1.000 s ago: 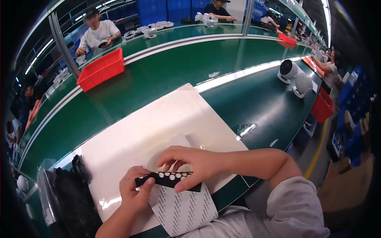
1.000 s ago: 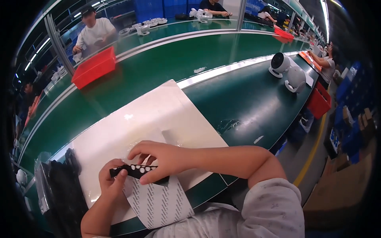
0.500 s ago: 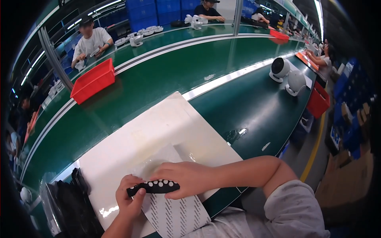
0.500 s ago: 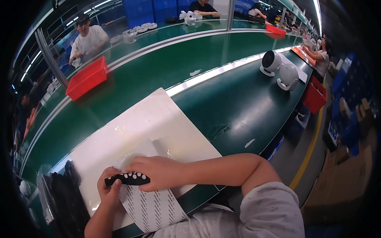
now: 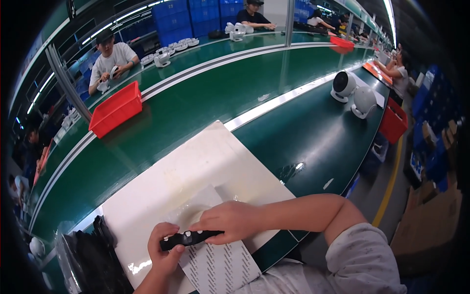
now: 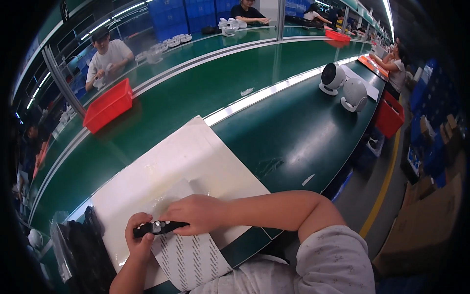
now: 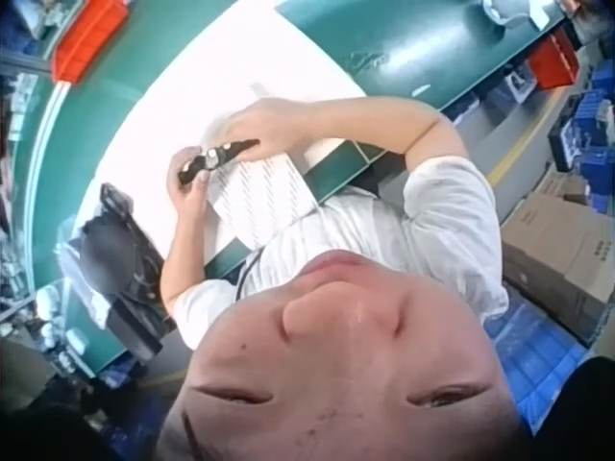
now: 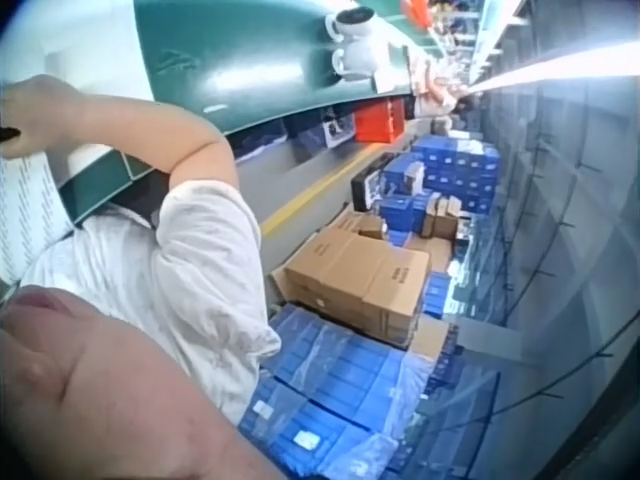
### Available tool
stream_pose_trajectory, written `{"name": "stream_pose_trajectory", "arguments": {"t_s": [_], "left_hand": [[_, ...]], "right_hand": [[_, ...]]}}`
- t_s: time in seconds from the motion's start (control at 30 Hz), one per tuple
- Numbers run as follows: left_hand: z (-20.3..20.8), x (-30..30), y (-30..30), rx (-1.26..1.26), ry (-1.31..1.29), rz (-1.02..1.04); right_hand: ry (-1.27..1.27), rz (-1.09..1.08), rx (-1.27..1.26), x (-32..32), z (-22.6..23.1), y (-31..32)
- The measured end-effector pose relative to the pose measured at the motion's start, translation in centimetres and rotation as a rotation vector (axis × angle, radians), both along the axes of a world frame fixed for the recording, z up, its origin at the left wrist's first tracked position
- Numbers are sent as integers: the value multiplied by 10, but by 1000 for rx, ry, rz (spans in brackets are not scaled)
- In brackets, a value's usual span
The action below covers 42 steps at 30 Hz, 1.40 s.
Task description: Assembling the base of security cameras by applying rubber anti-slip pads on a production line.
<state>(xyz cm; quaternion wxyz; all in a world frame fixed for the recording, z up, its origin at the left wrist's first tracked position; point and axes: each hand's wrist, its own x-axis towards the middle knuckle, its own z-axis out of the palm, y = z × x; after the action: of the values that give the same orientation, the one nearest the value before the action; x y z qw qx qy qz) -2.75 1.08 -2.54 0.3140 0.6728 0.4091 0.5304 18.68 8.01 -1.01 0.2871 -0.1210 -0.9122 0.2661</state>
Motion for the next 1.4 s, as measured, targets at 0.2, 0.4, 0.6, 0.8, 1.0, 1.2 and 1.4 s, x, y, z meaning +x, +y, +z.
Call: {"name": "stream_pose_trajectory", "arguments": {"t_s": [0.2,0.4,0.6,0.8,1.0,1.2,1.4], "left_hand": [[-5,-3,2,-25,-11,-23],[-6,-8,2,-18,49,-23],[-4,-3,0,-42,68,23],[-5,-3,-2,-50,70,53],[-1,-3,0,-96,107,28],[1,-7,-1,-82,178,-26],[-4,-8,0,7,206,-20]], "right_hand": [[77,42,22,-1,-5,5],[-11,61,-78,0,-2,7],[10,0,-111,0,0,4],[17,-37,-71,-1,-1,1],[-12,-56,-58,-2,0,2],[58,-38,-4,-2,2,1],[16,-18,2,-3,3,6]]}}
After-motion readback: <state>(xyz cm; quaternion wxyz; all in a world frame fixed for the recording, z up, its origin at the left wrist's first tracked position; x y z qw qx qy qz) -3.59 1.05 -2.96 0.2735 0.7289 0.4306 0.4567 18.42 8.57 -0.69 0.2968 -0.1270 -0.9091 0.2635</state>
